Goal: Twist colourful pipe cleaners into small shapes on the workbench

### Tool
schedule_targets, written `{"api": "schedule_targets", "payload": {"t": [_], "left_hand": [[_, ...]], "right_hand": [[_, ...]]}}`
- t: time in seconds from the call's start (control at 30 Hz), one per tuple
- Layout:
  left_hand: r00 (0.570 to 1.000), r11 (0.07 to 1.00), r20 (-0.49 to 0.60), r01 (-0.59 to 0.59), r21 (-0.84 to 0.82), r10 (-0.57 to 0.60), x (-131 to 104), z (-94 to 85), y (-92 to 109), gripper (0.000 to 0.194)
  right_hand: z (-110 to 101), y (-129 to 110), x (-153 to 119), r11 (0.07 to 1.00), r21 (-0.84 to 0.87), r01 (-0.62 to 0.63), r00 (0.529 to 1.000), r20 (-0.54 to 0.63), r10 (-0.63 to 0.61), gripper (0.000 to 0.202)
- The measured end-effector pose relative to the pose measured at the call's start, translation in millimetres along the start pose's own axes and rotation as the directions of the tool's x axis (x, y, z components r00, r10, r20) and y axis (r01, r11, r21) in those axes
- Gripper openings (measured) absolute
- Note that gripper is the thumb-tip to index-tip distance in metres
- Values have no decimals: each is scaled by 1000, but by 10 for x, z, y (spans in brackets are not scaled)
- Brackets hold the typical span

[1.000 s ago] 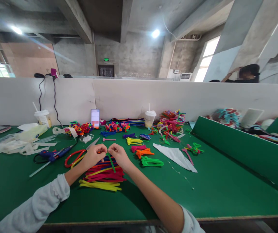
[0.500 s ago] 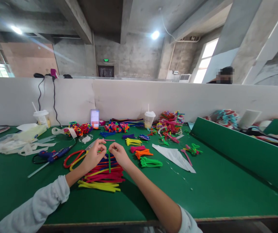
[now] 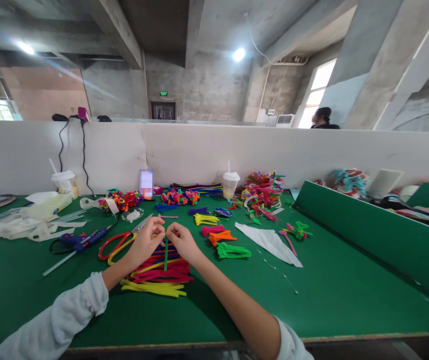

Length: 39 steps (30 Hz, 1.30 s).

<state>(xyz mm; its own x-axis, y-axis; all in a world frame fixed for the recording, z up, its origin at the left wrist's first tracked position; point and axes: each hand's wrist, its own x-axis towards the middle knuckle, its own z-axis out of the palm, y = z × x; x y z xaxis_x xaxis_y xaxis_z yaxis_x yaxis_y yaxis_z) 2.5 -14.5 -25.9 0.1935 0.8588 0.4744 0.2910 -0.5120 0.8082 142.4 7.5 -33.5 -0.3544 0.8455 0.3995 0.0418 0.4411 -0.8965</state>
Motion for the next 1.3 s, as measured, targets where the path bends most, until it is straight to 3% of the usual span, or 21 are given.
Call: {"api": "schedule_targets", "payload": {"t": [0.2,0.33,0.43,0.57,0.7,0.9,1.1,1.2,1.3], "left_hand": [[1000,1000,5,8,2,-8,5,-10,11,17],[997,1000,-72,25,-7,-25,23,-27,56,12],[988,1000,-156,21,-15,-23,35,-47,82,10],[985,999,-169,25,-34,-31,40,-68,120,13],[982,995,-176,46,-87,-61,45,-64,131,18],[971,979,-189,111,-173,-143,77,-81,43,20],[953,963,-241,124,-238,-183,91,-156,3,19],[963,970,-210,124,-208,-168,63,-148,14,20],[983,991,-148,92,-93,-106,21,-126,34,18]], "right_hand": [[6,-3,1,999,-6,-41,999,-13,41,25],[10,-45,2,999,-25,-32,999,-35,31,30],[20,-76,-8,997,-64,-43,998,39,46,28],[24,-91,-25,991,-127,-42,996,73,52,23],[4,-99,-29,963,-266,35,999,33,-27,18],[-60,-90,-24,861,-480,168,986,65,-156,17],[-181,-74,19,863,-482,151,986,10,-167,17],[-307,-118,35,872,-468,140,989,32,-142,16],[-549,-166,13,818,-559,135,989,30,-143,12]]}}
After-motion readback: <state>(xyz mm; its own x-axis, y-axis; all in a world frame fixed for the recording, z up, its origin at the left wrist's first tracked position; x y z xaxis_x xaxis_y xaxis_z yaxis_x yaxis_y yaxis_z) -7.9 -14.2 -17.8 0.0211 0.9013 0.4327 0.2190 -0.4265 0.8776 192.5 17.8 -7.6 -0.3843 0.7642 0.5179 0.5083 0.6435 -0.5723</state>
